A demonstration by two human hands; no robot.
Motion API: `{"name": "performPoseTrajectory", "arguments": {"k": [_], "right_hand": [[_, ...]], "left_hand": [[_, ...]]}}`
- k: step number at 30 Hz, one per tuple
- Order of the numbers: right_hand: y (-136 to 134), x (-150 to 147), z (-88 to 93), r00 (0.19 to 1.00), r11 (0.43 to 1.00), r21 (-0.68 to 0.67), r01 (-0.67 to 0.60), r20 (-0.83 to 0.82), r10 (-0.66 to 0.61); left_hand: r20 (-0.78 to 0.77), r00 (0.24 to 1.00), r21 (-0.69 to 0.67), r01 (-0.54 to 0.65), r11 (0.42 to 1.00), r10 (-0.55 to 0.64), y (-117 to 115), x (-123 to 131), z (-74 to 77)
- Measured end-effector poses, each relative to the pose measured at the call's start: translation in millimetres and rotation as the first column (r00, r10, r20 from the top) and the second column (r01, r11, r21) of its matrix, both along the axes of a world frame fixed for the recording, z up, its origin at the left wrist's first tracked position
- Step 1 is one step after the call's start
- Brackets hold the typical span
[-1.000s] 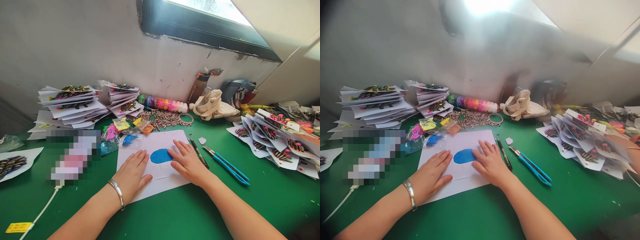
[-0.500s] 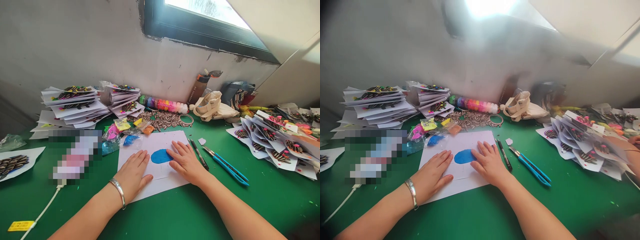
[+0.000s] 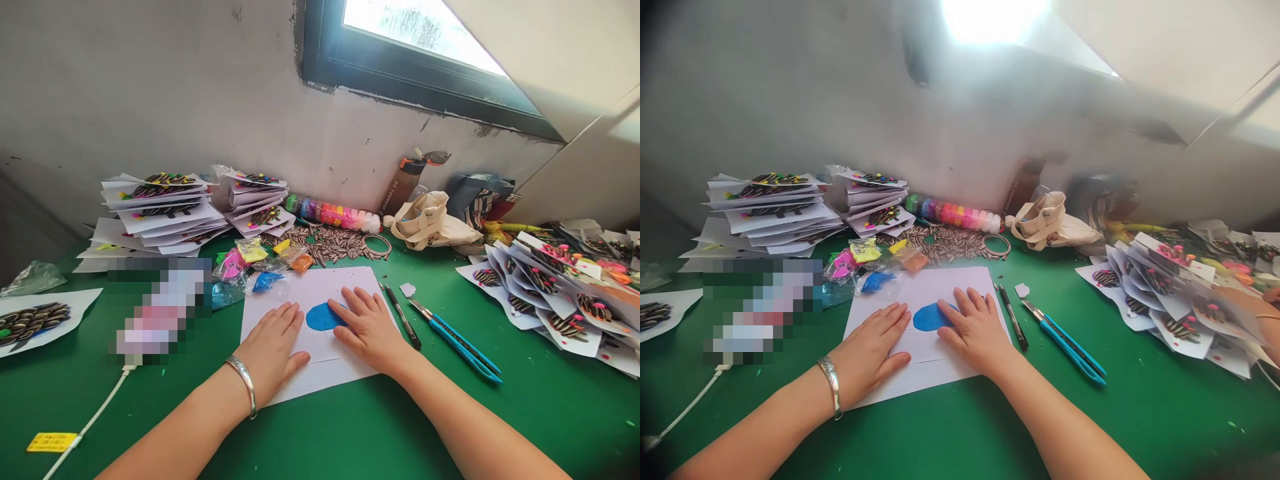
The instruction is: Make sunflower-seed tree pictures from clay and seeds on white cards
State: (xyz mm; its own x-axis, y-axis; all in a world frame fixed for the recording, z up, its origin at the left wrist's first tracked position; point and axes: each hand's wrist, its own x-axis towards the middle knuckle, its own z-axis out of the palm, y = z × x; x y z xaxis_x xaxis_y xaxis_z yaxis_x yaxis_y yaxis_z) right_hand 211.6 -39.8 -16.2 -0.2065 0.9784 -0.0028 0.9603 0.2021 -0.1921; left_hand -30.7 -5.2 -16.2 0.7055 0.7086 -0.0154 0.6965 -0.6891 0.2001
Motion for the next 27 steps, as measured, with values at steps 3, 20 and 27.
{"name": "performPoseTrajectory", "arguments": {"k": [3,20,27], "right_hand": [[1.6,-2.7,3.5,1.0,1.0,-0.002,0.001,0.02,-0.001],[2.4,-24.6,14.2,1.0,0.999,0.034,-0.012,0.006,0.012],[3.8,-27.9,8.8,0.996,0.997,-0.018,-0.07,-0.049,0.069]], "left_hand": [[-0.012,1.0,0.016,0.001,1.0,-0.001,-0.2,0.1,-0.1],[0.018,1.0,0.006,0.014,1.0,-0.014,0.0,-1.5,-2.8],[-0.054,0.998,0.012,0.02,1.0,-0.019,-0.6,1.0,3.9]]}}
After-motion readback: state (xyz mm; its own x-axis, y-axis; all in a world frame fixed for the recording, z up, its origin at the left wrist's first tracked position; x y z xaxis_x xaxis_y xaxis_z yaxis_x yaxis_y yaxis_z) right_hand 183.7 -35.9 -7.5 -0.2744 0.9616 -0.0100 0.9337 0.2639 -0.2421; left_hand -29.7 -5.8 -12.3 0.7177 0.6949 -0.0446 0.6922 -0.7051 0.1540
